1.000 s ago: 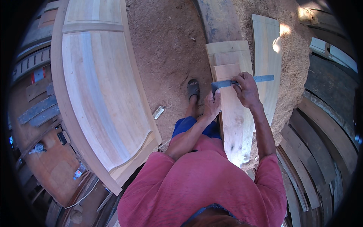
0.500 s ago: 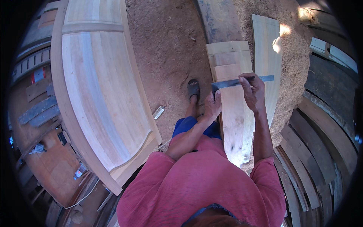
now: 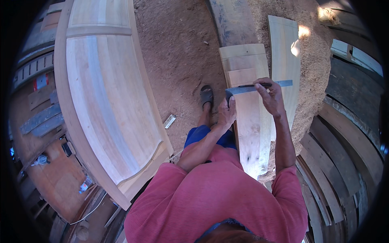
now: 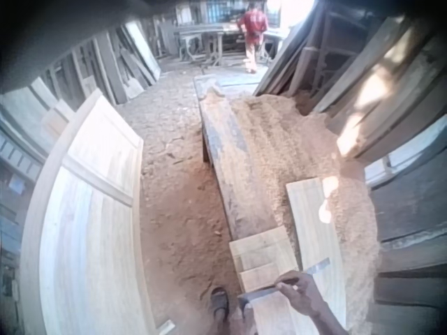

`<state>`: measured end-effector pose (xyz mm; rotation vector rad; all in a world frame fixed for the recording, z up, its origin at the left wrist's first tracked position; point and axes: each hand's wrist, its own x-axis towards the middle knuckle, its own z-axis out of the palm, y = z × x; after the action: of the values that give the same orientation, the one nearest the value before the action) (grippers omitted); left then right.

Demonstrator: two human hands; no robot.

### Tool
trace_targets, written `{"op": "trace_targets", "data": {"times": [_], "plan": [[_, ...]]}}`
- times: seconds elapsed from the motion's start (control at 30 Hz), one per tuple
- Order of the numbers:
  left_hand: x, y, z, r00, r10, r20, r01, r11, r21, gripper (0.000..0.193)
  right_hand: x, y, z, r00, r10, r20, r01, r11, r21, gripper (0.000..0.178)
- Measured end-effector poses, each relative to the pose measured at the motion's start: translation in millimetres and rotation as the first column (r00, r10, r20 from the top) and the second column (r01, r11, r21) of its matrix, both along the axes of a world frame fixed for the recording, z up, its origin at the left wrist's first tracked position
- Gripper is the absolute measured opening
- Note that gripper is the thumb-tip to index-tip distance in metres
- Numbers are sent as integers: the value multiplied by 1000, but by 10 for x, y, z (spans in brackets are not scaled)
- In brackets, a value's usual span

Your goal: The person measures a wooden plank with a tape measure and marks it using a metal square and a pencil. They repeat the process on another plank, aligning the square and drawing lines for cutting.

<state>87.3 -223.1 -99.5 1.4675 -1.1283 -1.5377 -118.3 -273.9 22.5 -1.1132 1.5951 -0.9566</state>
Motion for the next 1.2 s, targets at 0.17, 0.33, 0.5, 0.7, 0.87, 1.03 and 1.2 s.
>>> {"op": "trace_targets", "data": {"times": [0.17,0.33,0.5,0.7,0.87,1.03,1.2], "plan": [[22,0,95,1000,-7,21,7,1000,0,39,223,7,-77,996,-4,90,3,1000,6,16],[-9,3,14,999,21,-35,-20,1000,13,41,57,-89,104,988,49,-149,-59,996,-62,16],[10,-45,138,999,-7,40,8,999,-44,39,75,-49,169,999,2,-45,-4,1000,-31,21],[222,-37,808,891,-399,214,409,913,-3,24,129,659,220,984,-149,-101,170,955,242,37],[-55,265,1202,743,-663,-95,659,749,-70,34,378,1397,195,937,-281,209,180,898,401,39],[-79,349,1170,241,-926,292,945,156,-286,75,251,1936,233,876,-477,73,444,855,267,39],[-52,391,892,-20,-543,840,810,-501,-305,100,201,2293,306,793,-596,-127,603,739,300,41]]}}
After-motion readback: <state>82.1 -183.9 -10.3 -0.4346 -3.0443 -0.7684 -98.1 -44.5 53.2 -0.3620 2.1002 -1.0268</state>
